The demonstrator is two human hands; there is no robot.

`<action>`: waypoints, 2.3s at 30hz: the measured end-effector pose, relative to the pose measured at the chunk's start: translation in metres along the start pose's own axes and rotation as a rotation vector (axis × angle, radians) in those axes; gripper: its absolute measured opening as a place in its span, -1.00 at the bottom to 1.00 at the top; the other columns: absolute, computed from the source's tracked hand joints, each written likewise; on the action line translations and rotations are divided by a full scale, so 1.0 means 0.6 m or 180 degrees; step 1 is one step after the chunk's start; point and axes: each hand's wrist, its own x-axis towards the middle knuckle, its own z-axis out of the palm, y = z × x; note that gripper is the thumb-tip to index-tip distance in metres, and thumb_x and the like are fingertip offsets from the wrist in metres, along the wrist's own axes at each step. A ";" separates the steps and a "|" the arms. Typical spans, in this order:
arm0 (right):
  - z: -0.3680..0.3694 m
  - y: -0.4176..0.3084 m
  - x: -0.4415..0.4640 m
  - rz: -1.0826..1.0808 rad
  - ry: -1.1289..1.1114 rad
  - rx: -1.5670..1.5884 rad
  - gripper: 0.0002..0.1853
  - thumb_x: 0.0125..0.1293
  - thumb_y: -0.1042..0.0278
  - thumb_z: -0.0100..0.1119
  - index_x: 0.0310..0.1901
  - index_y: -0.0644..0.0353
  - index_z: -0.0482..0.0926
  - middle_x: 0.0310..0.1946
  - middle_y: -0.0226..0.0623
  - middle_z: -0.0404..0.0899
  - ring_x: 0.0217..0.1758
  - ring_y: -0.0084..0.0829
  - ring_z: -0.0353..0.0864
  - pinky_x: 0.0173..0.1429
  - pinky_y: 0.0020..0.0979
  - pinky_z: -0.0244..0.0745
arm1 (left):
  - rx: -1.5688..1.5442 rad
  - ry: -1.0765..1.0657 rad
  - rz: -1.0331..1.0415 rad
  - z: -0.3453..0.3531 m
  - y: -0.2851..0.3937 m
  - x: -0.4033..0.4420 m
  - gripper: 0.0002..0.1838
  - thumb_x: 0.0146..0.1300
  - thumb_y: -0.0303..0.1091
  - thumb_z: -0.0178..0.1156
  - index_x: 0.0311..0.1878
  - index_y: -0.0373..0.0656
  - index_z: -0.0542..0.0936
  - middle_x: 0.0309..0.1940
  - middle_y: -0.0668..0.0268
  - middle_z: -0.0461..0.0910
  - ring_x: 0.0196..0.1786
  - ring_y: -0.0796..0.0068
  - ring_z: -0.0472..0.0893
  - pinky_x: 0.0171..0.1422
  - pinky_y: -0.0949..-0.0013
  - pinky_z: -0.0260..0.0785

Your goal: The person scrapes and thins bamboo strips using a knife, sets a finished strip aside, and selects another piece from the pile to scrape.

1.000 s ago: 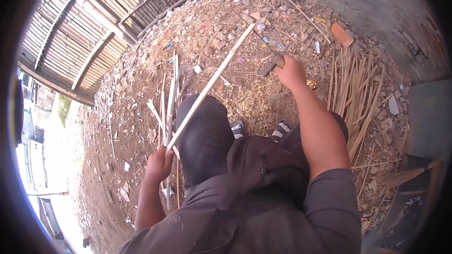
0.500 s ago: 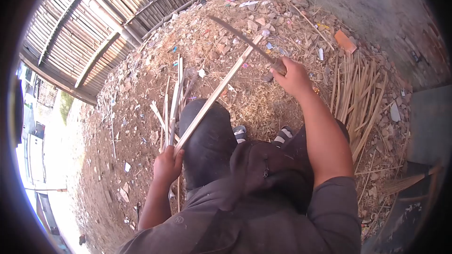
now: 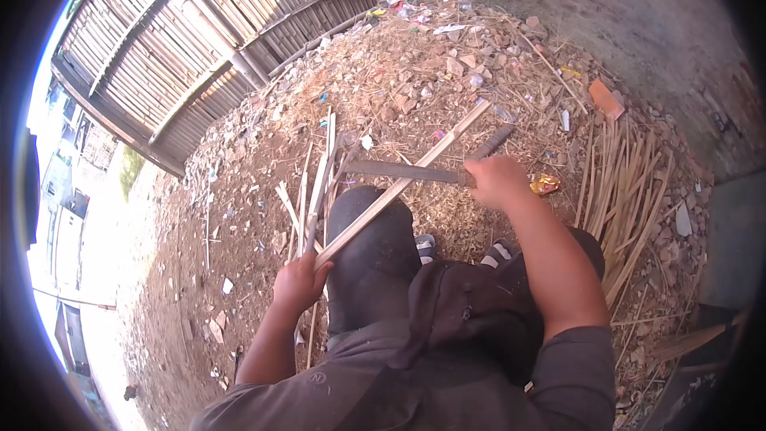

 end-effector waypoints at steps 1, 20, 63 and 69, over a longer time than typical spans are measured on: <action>0.005 0.007 0.006 0.0163 0.0066 0.0336 -0.66 0.13 0.19 0.37 -0.04 0.03 0.67 -0.31 -0.05 0.71 -0.14 0.07 0.72 -0.05 0.04 0.62 | -0.0036 0.0015 0.0018 0.003 -0.001 0.004 -0.50 0.51 0.15 0.06 -0.10 -0.20 0.52 -0.25 -0.06 0.72 -0.15 -0.20 0.73 0.01 -0.14 0.57; 0.023 0.033 0.012 0.0574 0.0033 0.0875 -0.74 0.20 0.26 0.30 -0.08 0.06 0.66 -0.26 -0.07 0.72 -0.12 -0.02 0.74 -0.05 0.01 0.62 | -0.0183 0.0397 0.0427 0.019 -0.027 0.014 -0.55 0.46 0.09 0.15 -0.23 -0.18 0.45 -0.49 -0.14 0.66 -0.36 -0.28 0.69 -0.27 -0.22 0.52; 0.052 0.024 0.007 0.0126 -0.0426 0.1305 -0.62 0.07 0.23 0.33 -0.06 0.17 0.66 -0.30 -0.04 0.70 -0.18 -0.04 0.72 -0.10 -0.07 0.56 | -0.1327 -0.0900 0.0222 -0.045 -0.030 0.004 -0.49 0.57 0.07 0.08 -0.17 -0.29 0.58 -0.42 0.05 0.60 -0.28 0.19 0.58 -0.08 0.10 0.44; 0.055 0.059 0.016 0.0546 0.0058 0.1697 -0.61 0.08 0.21 0.34 -0.07 0.23 0.66 -0.29 -0.06 0.71 -0.19 -0.10 0.72 -0.06 -0.13 0.57 | -0.1716 -0.0941 0.0313 -0.016 -0.042 0.017 -0.49 0.61 0.06 0.04 -0.20 -0.29 0.54 -0.45 0.22 0.54 -0.29 0.42 0.47 -0.12 0.18 0.41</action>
